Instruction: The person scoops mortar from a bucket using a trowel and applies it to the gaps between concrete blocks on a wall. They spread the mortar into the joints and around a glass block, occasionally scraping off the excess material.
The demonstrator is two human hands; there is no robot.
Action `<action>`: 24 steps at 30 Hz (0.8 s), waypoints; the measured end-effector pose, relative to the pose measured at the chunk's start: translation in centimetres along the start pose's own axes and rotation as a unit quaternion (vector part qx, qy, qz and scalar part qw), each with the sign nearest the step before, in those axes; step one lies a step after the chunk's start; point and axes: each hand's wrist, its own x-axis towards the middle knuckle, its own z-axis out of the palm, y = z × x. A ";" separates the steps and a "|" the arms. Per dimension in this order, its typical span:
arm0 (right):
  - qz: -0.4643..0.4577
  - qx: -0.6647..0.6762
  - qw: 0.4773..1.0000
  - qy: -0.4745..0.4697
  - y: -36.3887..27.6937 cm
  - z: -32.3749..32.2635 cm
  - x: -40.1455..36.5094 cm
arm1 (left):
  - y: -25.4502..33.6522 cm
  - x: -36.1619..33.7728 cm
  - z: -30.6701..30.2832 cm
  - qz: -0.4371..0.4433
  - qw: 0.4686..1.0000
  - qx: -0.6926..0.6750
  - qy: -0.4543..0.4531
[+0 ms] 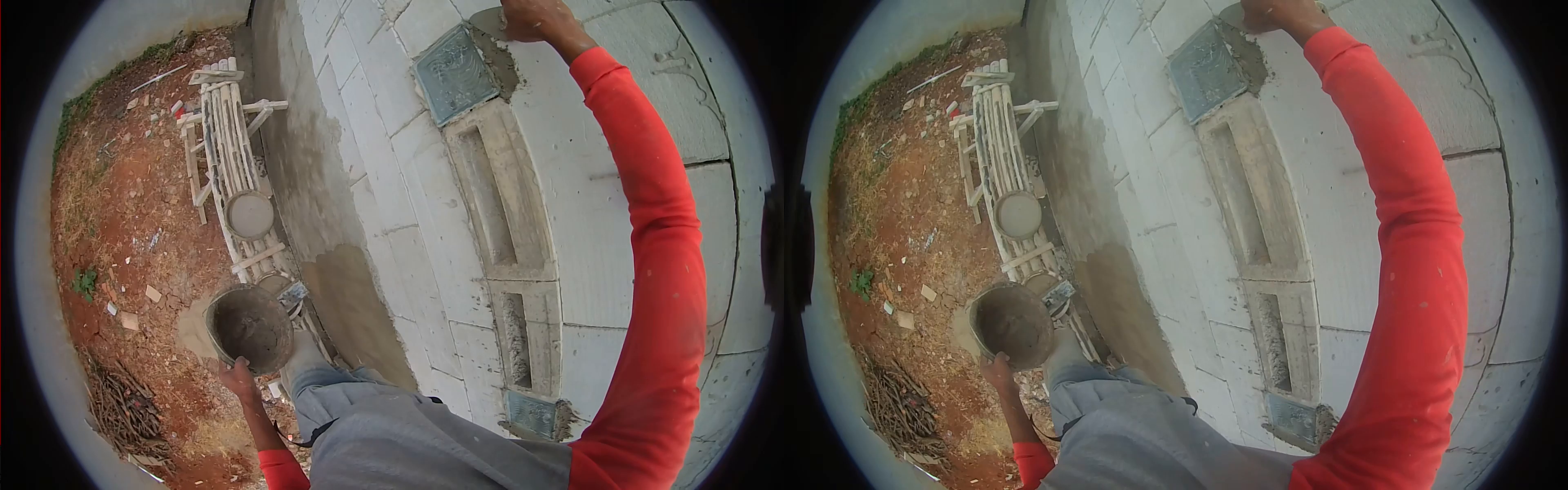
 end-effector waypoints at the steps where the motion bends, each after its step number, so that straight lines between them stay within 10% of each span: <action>1: 0.013 -0.001 0.999 -0.044 -0.9 -1.6 -0.4 | -0.3 0.1 -0.1 -0.006 1.000 -0.001 -0.008; 10: -0.004 0.016 0.988 -0.153 2.2 -8.3 -12.2 | -0.5 -0.1 0.4 0.005 0.999 0.031 0.013; 24: 0.027 -0.027 0.988 -0.148 -0.6 -8.5 -7.9 | 0.4 1.9 2.7 0.020 0.999 0.023 -0.030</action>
